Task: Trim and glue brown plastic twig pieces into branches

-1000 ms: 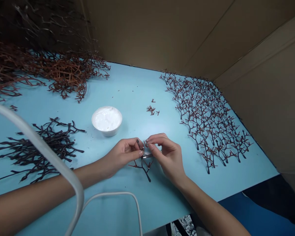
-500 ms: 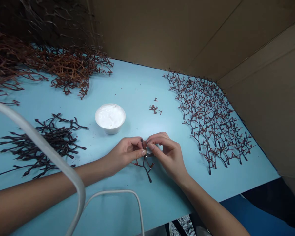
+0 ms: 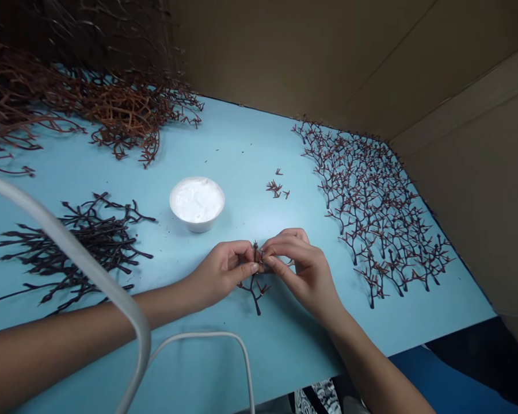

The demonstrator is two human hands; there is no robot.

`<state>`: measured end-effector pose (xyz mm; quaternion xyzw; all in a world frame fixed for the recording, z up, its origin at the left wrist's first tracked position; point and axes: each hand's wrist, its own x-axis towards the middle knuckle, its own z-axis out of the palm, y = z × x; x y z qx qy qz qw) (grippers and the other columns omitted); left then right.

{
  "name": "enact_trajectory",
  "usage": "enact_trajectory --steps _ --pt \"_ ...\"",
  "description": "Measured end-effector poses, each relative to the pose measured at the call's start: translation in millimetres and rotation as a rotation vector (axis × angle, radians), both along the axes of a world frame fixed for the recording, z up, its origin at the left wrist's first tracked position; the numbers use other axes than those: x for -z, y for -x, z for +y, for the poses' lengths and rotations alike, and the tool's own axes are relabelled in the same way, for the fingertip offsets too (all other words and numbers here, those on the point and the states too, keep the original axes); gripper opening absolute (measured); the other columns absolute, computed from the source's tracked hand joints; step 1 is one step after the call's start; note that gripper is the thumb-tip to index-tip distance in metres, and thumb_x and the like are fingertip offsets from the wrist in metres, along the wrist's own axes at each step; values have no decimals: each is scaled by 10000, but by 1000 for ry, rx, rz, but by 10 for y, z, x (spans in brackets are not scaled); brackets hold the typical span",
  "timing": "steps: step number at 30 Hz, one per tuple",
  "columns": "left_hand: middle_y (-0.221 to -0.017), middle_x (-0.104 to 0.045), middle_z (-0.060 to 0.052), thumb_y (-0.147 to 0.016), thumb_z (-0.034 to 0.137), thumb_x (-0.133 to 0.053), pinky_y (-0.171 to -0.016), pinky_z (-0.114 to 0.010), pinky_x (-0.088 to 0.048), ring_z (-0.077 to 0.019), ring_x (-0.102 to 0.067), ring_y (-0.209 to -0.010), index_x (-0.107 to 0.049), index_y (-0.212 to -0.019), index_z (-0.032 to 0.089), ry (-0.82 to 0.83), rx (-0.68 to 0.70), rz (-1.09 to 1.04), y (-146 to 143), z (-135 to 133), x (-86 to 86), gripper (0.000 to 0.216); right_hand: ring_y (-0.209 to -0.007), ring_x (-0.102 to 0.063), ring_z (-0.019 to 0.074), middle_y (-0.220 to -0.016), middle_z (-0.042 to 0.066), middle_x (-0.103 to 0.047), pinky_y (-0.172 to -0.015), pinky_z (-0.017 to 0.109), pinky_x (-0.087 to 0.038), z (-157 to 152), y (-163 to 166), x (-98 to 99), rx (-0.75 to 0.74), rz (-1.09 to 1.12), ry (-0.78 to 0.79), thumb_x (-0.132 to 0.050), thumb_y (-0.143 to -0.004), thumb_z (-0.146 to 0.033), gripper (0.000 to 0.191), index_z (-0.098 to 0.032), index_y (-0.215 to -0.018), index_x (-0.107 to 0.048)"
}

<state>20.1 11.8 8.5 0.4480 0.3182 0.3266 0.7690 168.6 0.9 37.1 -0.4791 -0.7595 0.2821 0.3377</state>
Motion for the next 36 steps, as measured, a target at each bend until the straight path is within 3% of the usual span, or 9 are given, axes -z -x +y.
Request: enact_trajectory --steps 19,36 --pt "-598 -393 17 -691 195 -439 -564 -253 -317 -114 -378 -606 -364 -561 171 -136 -56 132 -19 -34 26 152 -693 -501 145 -706 29 -630 -677 337 -401 -89 44 44 30 -156 -297 -544 -694 -40 141 -180 -706 -548" --pt "-648 -445 -1 -708 117 -397 -545 -239 -367 -116 -428 -607 -372 -577 174 -397 -79 373 -36 -107 90 145 -715 -489 176 -675 28 -609 -615 333 -387 -87 13 -10 -16 -256 -82 -482 -744 -94 127 -187 -670 -529"
